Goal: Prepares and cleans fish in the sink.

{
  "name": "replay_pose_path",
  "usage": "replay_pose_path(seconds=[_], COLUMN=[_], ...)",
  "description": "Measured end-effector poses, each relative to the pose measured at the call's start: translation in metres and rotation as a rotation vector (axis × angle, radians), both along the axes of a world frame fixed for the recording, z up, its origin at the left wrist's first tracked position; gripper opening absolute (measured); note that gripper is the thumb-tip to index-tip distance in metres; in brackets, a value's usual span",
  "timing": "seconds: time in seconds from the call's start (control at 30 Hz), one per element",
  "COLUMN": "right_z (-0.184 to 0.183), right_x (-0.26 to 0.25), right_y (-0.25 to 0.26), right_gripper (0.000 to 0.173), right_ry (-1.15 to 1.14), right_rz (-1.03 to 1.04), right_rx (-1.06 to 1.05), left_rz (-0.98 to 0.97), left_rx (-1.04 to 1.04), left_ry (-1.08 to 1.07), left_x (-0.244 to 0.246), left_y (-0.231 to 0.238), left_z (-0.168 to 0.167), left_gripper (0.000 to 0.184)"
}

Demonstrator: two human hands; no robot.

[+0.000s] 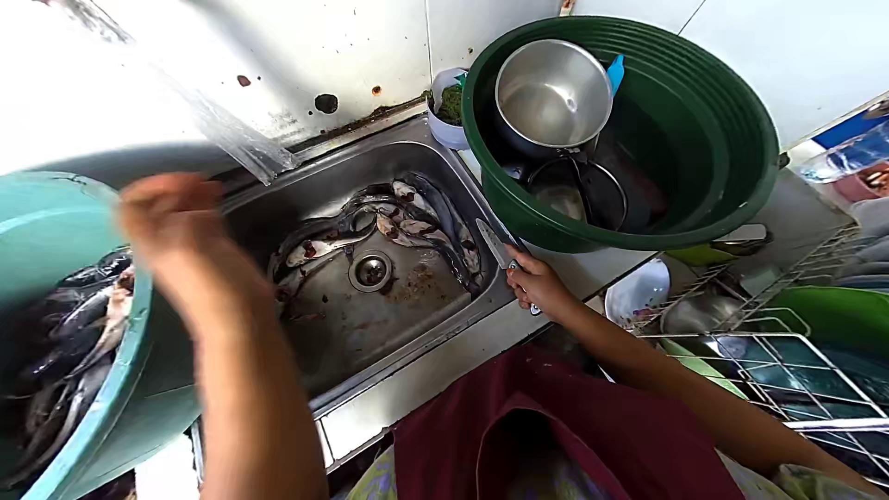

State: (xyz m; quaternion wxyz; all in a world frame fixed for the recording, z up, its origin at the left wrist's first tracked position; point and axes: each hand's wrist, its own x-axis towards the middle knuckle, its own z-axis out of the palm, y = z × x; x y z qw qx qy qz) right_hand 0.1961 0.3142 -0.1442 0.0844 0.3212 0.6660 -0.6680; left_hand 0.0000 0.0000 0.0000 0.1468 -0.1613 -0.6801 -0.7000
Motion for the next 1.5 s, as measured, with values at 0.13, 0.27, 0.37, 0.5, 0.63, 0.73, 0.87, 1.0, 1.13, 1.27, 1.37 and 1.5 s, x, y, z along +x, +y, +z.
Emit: replay_pose_path(seconds=[0.13, 0.27, 0.37, 0.5, 0.63, 0.73, 0.87, 1.0, 1.13, 1.27, 1.37, 1.5], right_z=[0.0, 0.0, 0.0, -0.003, -0.002, -0.004, -0.003, -0.003, 0.004, 0.037, 0.069, 0.093], right_x=[-0.001, -0.003, -0.005, -0.005, -0.005, -0.005, -0.006, -0.006, -0.011, -0.022, -0.033, -0.04], right_y=[0.002, 0.0, 0.002, 0.003, 0.003, 0.002, 0.0, -0.002, -0.012, -0.042, -0.068, -0.097], right_gripper=[0.056, 0.056, 0.056, 0.056, 0.056, 0.056, 0.057, 0.058, 0.059, 0.055, 0.057, 0.058], right_ry=[-0.011, -0.035, -0.074, -0.082, -0.083, -0.077, -0.076, -0.069, -0.074, 0.059, 0.078, -0.116], right_rz=[-0.005, 0.0, 0.013, 0.012, 0.026, 0.021, 0.003, -0.001, 0.155, 0.394, 0.556, 0.74], right_rx=[-0.008, 0.03, 0.05, 0.078, 0.11, 0.131, 0.138, 0.14, 0.296, 0.697, 0.942, 1.117], left_rz=[-0.431, -0.744, -0.671, -0.654, -0.742, -0.751, -0.747, -0.646, -0.62, -0.652, -0.653, -0.705], left_rx=[-0.764, -1.359, -1.623, -1.803, -1.871, -1.838, -1.395, -0.586, -0.038, 0.23, 0.34, 0.408], left_ry=[-0.122, -0.026, 0.143, 0.301, 0.147, 0.106, -0.469, -1.185, -1.421, -1.358, -1.272, -1.101], left_x=[-0.017, -0.046, -0.053, -0.061, -0.065, -0.056, -0.029, 0.015, 0.043, 0.057, 0.06, 0.059], left_y=[0.105, 0.168, 0.178, 0.177, 0.162, 0.145, 0.117, 0.086, 0.079, 0.091, 0.1, 0.103], left_z=[-0.089, -0.202, -0.235, -0.241, -0.238, -0.233, -0.216, -0.189, -0.168, -0.161, -0.159, -0.166], left_gripper=[0.038, 0.046, 0.057, 0.049, 0.039, 0.033, 0.037, 0.024, 0.01, 0.008, 0.01, 0.017])
